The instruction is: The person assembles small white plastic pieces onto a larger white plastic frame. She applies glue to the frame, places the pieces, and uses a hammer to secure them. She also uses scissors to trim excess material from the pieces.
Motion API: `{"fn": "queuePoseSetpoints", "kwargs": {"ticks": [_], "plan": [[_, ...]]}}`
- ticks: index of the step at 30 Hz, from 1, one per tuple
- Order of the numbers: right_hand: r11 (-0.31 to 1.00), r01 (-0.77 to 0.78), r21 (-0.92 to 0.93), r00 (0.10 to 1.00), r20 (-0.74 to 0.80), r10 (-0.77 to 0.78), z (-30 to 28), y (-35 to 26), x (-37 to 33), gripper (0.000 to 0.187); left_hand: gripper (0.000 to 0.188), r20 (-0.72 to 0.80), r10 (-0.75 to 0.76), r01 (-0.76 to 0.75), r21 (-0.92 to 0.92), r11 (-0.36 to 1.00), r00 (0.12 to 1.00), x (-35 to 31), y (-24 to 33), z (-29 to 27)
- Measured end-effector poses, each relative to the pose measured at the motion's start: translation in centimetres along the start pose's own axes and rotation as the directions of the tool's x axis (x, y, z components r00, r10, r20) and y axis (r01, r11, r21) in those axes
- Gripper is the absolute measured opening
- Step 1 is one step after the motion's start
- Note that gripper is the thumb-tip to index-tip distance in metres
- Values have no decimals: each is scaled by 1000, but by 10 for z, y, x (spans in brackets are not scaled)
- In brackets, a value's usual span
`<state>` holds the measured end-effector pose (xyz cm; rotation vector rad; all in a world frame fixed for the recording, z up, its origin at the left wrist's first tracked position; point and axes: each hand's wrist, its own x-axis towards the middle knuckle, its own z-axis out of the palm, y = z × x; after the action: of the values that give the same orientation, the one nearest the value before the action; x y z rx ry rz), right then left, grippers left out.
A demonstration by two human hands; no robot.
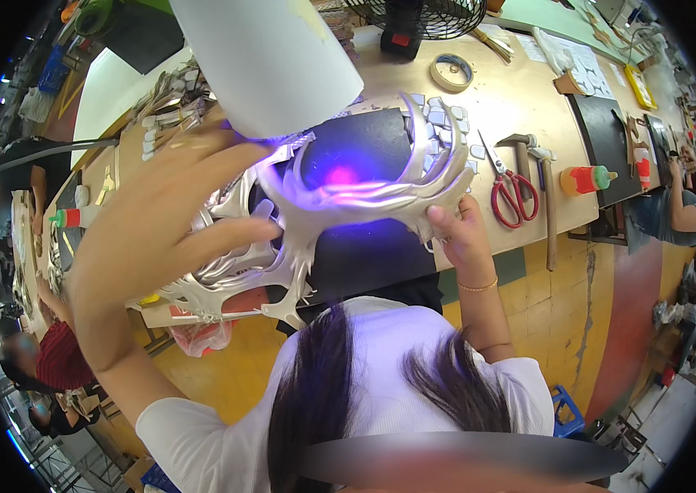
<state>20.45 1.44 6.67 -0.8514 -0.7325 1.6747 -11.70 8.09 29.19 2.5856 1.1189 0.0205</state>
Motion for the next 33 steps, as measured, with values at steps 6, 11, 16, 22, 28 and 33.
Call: {"fn": "queuePoseSetpoints", "kwargs": {"ticks": [6,11,16,22,28,33], "plan": [[996,61,73,997,-41,-58,5,5,14,50,73,327,252,93,-757,646,911,-45,8,59],[992,23,124,999,-38,-18,30,29,12,51,110,84,-126,77,-995,-60,988,23,9,217],[984,-65,166,998,38,59,40,36,-1,51,112,-378,-376,-522,-729,-443,846,60,22,235],[993,-113,-34,994,1,113,48,54,-14,49,70,-307,-576,-609,-649,-455,758,49,23,216],[826,-194,-530,744,470,476,10,22,-16,43,24,-212,-466,-489,-611,-623,859,13,7,195],[972,55,-227,994,-85,-76,-70,-21,-13,13,27,158,-287,-85,-728,-680,945,11,4,211]]}}
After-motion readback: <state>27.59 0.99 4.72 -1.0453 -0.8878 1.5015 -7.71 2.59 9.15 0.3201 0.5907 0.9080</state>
